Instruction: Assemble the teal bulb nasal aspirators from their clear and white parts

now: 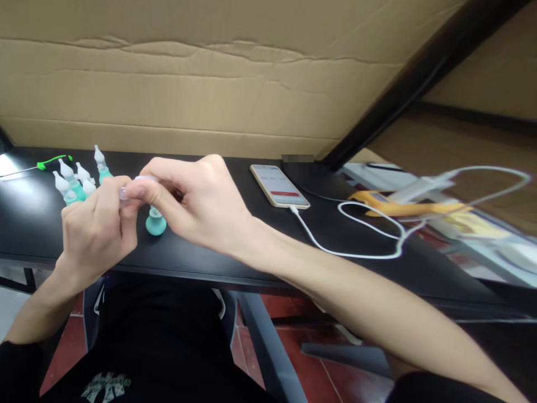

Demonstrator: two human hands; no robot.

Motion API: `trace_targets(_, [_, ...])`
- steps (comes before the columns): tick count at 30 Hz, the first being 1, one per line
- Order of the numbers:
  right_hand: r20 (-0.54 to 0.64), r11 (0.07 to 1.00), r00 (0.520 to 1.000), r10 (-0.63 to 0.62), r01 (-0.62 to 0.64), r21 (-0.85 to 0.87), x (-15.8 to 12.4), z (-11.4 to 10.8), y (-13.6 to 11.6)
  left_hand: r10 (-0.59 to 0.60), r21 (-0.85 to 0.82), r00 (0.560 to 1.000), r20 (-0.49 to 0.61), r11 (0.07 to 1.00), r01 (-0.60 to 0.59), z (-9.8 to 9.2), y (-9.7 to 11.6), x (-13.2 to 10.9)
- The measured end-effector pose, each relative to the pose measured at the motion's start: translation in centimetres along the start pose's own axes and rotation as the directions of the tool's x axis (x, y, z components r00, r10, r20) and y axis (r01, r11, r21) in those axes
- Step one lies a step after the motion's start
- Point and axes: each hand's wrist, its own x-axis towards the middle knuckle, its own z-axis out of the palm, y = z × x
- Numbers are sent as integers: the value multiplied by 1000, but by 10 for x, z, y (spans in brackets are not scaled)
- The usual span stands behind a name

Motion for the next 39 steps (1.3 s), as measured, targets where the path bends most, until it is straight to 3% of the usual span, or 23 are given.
trace_targets(9, [266,989,958,-112,133,-62,25,-32,-2,-2,-102,991,135,995,16,-11,-9,5])
trace_targets(11, [207,989,972,-113,130,-73,30,-36,8,-31,-160,986,165,985,58,-14,-10,7])
trace_targets(14, [-12,982,1000,-26,23,-186,34,-40,43,-76,-167,979,191,980,109,-16,-14,8])
trace_targets(16, [-7,946,999,53,-52,-321,32,-40,77,-85,-146,977,195,983,114,-15,-18,8])
trace_targets(18, [133,901,974,185,-114,-419,26,-36,110,-82,-138,979,188,984,109,-11,-22,8])
trace_targets(20, [294,883,911,291,-138,-448,17,-29,136,-71,-163,980,187,981,102,-7,-26,7])
trace_targets(23, [443,902,839,316,-122,-414,7,-14,156,-46,-224,977,208,970,93,-2,-28,8])
trace_targets(28, [457,905,835,307,-106,-412,4,-2,161,-30,-292,975,220,952,95,1,-26,7])
trace_targets(35, [431,911,826,363,-218,-349,4,-8,150,-5,-301,979,204,951,67,4,-26,6])
trace_targets(39, [320,943,889,328,-288,-166,6,-12,135,-4,-303,982,189,951,62,4,-27,5])
